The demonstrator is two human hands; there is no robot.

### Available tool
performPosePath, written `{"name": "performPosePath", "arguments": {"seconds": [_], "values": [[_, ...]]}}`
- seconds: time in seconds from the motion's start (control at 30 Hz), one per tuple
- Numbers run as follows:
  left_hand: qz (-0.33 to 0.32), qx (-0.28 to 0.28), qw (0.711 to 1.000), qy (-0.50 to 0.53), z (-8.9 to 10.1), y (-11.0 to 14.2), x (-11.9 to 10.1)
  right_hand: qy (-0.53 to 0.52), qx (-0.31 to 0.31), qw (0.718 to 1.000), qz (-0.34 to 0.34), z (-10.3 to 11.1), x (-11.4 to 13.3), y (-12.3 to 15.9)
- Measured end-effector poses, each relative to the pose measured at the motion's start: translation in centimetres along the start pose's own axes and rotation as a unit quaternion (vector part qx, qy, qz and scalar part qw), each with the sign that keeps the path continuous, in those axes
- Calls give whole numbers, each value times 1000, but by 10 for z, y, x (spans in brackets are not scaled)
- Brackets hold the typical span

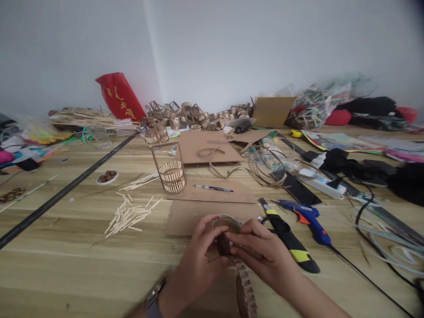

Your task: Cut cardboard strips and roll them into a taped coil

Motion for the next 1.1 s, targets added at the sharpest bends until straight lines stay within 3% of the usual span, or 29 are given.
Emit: {"name": "performPosePath", "arguments": {"seconds": [0.23, 0.33, 0.4, 0.47, 0.57, 0.83, 1.1], "values": [[-1, -12, 999, -47, 1, -3, 2, -11, 57, 998, -20, -4, -5, 0], [-11, -21, 997, -75, 2, -4, 0, -77, 54, 991, -94, -4, -13, -1], [-27, -28, 995, -96, 3, -4, -3, -156, 34, 969, -186, -4, -22, -1], [-42, -37, 992, -118, 4, -3, -6, -242, 13, 930, -275, -9, -30, 1], [-55, -36, 986, -154, 3, -1, -9, -337, 11, 877, -343, -20, -32, 3], [-58, -33, 976, -206, -3, 4, -11, -426, 2, 818, -386, -33, -25, 8], [-58, 3, 972, -226, -12, 7, -14, -431, -4, 811, -396, -43, -31, 16]]}}
Point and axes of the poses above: each hand's wrist, its own y-axis away from the middle knuckle, its own z-axis out of the back of the hand, x = y × z, the point moved 6 cm from there along -y, towards the middle knuckle, and after that the axes turned 3 degrees about -y, right-handed, at the moved point
